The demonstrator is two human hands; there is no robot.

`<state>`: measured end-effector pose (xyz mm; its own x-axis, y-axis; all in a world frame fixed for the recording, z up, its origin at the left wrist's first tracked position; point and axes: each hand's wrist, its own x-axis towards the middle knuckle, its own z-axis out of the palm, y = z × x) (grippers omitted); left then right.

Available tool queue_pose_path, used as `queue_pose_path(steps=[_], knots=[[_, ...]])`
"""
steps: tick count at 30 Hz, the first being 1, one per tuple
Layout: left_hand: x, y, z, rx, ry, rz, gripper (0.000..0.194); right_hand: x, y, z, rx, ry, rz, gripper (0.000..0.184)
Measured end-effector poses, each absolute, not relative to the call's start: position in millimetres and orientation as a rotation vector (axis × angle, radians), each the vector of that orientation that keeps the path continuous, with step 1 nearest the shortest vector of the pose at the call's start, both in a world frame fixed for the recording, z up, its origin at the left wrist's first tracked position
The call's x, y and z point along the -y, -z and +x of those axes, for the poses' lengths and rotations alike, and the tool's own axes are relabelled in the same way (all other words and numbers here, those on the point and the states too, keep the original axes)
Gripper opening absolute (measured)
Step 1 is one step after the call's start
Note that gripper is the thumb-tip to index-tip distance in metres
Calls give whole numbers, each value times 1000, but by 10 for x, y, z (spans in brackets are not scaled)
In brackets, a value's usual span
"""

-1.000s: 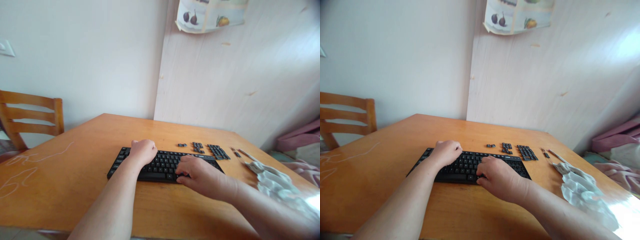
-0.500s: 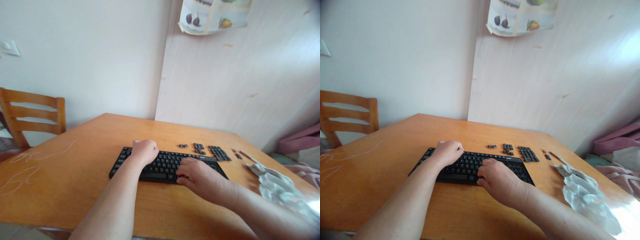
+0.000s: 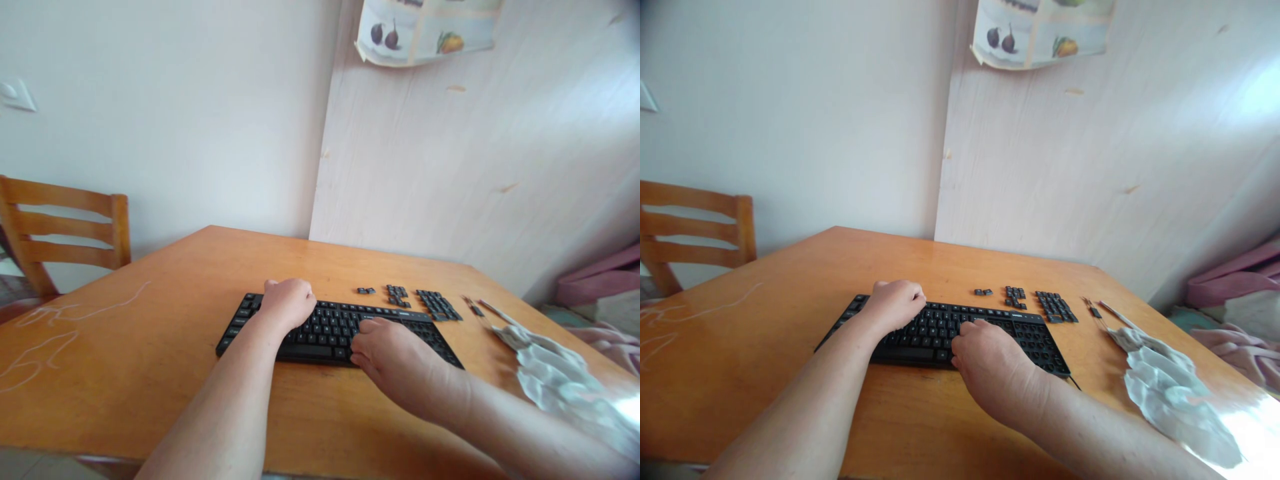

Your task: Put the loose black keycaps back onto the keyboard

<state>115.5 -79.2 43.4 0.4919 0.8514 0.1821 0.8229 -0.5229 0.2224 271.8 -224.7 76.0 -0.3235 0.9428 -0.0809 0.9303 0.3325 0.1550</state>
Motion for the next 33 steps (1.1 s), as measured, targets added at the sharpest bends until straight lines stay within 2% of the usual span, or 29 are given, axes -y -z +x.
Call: queue_pose_path(steps=[3, 9, 18, 24, 27, 33], knots=[[794, -434, 1157, -1479, -417, 2615, 32, 2220, -748, 2692, -2424, -193, 1648, 19], [801, -439, 1155, -1486, -415, 2606, 31, 2217, -702, 2704, -2376, -256, 1511, 26], [789, -412, 1154, -1479, -419, 2615, 32, 2226, -554, 2747, -2404, -404, 1449, 15], [801, -421, 1151, -1479, -417, 2626, 34, 2392, -408, 2695, -2373, -537, 1540, 16], [806, -423, 1151, -1475, -426, 2625, 34, 2485, -313, 2672, -2345, -556, 1535, 24], [813, -429, 1152, -1469, -440, 2623, 34, 2555, -241, 2676, -2312, -558, 1539, 51]])
